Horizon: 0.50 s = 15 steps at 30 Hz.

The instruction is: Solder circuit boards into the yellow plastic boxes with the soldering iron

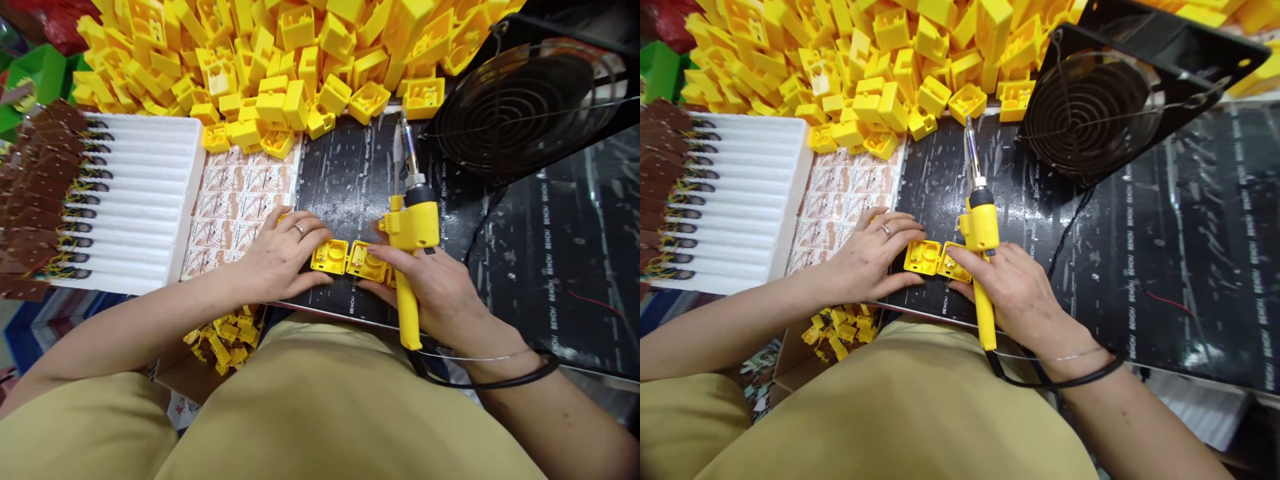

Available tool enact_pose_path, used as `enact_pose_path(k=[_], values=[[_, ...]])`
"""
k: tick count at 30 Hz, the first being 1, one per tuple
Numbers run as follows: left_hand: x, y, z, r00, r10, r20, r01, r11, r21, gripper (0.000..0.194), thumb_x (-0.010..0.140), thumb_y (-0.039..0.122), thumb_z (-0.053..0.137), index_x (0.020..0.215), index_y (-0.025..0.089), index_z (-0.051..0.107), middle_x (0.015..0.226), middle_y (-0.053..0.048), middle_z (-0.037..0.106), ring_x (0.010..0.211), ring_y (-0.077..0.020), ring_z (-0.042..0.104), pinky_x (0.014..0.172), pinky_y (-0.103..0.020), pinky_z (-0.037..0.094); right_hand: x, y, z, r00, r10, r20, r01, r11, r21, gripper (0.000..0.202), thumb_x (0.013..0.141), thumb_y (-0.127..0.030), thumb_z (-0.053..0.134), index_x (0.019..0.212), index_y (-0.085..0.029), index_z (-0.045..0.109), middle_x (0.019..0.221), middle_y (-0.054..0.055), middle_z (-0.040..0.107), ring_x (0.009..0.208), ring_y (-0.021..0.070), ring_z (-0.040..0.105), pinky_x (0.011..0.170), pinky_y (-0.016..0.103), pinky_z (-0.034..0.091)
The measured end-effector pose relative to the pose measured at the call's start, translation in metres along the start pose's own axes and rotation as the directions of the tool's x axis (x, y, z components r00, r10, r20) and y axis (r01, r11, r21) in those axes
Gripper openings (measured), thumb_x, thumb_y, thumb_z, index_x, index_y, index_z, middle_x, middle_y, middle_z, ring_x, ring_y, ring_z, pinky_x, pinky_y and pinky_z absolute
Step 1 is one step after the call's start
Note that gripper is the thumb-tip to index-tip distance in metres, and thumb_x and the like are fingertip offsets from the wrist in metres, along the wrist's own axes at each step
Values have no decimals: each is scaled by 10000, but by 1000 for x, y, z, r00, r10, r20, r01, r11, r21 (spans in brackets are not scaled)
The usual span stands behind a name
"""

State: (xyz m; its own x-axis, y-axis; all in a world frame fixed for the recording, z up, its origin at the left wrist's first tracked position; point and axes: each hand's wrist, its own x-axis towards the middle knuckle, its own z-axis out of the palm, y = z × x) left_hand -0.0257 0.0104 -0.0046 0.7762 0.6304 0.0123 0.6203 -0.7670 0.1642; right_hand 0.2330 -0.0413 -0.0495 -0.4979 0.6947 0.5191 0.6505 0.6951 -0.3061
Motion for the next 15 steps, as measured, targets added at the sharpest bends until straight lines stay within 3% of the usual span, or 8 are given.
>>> enact_pose_path(k=[3,5,8,10,15], values=[[-7,-10,-9,999,-34,8,34,999,-27,816,853,661,542,1436,110,392,1457,-215,466,1366,-349,407,1138,-523,293,1,1,-2,1000,-2,3,2,999,43,528,883,-313,687,1330,-179,441,1009,86,667,907,226,649,882,386,506],[-15,-23,-14,997,-79,27,80,996,-36,745,897,581,529,1459,119,367,1428,-202,501,1313,-315,471,1076,-460,393,0,1,-2,1000,9,8,-9,998,58,539,873,-320,698,1325,-169,447,1016,96,666,927,238,649,935,420,493],[-27,-35,-13,983,-182,15,181,982,48,547,942,505,468,1374,171,507,1226,-139,650,1054,-254,627,889,-376,502,-2,2,0,1000,21,17,-21,999,24,507,897,-324,671,1329,-185,446,970,65,665,874,209,647,881,370,512],[-32,-35,-10,967,-253,-17,252,957,146,514,945,534,441,1319,211,580,1131,-114,685,930,-236,652,811,-361,513,-4,3,2,1000,18,9,-18,1000,-7,491,914,-333,651,1340,-206,443,925,33,661,816,177,639,831,319,515],[-27,-21,-9,958,-279,69,270,956,116,531,957,599,379,1307,266,602,1194,-101,660,957,-209,648,811,-324,516,-8,6,7,999,-30,-41,27,997,-67,517,948,-347,584,1410,-191,411,1014,82,679,764,219,643,652,329,493]])
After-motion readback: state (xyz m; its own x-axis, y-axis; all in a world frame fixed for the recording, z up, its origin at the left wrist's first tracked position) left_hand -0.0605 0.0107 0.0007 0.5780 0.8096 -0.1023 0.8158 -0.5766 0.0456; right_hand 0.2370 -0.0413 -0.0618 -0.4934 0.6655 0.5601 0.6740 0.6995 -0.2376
